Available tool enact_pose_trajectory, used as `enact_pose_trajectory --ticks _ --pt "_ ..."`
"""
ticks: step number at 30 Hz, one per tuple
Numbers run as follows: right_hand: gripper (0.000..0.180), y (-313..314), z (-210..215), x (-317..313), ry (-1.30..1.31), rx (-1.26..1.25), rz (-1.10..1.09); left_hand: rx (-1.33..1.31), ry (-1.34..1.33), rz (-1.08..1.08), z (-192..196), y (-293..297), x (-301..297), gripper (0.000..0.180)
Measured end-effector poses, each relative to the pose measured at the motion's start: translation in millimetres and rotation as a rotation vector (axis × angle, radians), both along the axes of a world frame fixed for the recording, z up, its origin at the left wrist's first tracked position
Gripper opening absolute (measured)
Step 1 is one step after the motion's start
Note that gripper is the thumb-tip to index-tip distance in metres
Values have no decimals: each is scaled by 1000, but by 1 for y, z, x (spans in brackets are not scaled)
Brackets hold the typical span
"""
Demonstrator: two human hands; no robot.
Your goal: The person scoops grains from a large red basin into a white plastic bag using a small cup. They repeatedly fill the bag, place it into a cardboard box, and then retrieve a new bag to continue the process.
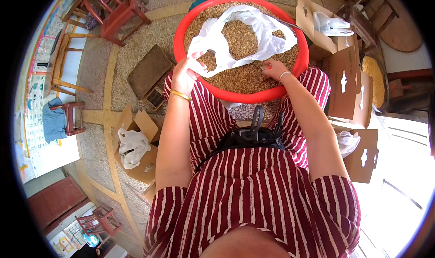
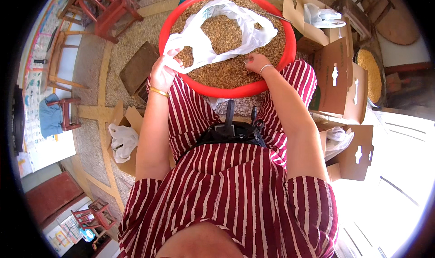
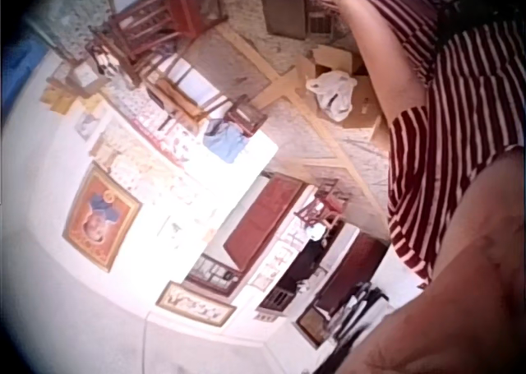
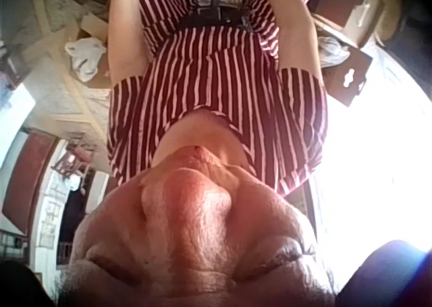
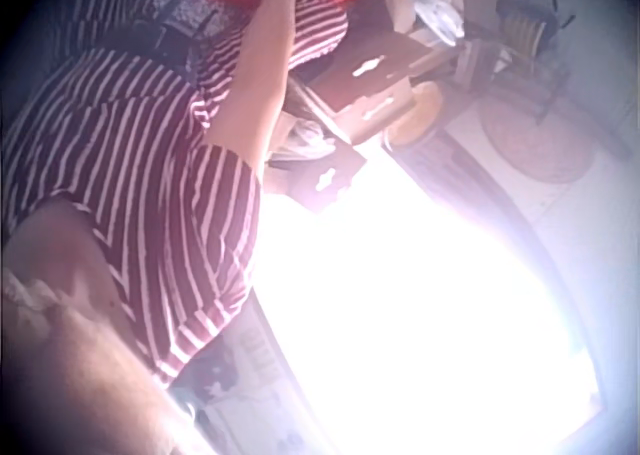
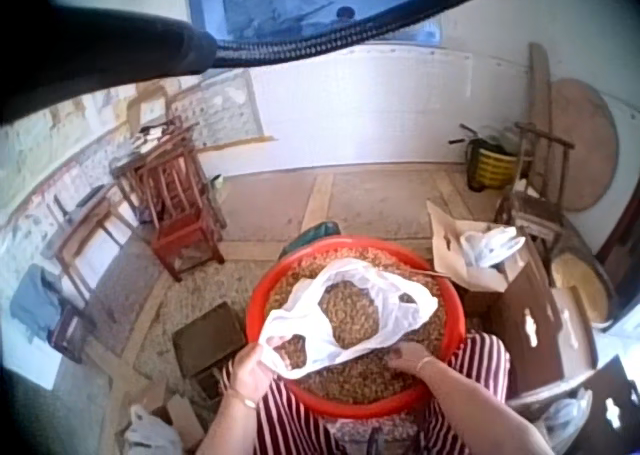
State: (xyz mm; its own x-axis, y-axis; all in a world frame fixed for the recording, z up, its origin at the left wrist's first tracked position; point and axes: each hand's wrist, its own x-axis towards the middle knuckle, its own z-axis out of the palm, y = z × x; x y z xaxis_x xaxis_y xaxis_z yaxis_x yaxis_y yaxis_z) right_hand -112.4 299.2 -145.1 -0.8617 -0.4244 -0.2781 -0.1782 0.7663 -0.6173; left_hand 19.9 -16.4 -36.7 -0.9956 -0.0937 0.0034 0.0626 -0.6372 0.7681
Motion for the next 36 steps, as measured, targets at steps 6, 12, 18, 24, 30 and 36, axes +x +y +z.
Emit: enact_pose_trajectory --ticks 6,12,18,24,30,36 --pt "46 9 51 4 -545 -197 -170 -19 -14 1 0 -2 3 40" --pt "42 4 97 14 -631 -485 -215 -27 -9 -1 -5 -3 2 39" --pt "40 -44 110 -8 327 -341 15 -15 23 7 -6 -4 3 38" --pt "51 -77 130 -15 973 -104 203 -11 22 10 -7 -3 2 38" --pt "53 -70 138 -10 970 -327 69 -7 14 24 -2 -1 3 36" --pt "48 -27 89 2 127 -588 -123 -20 2 17 -6 1 2 38"
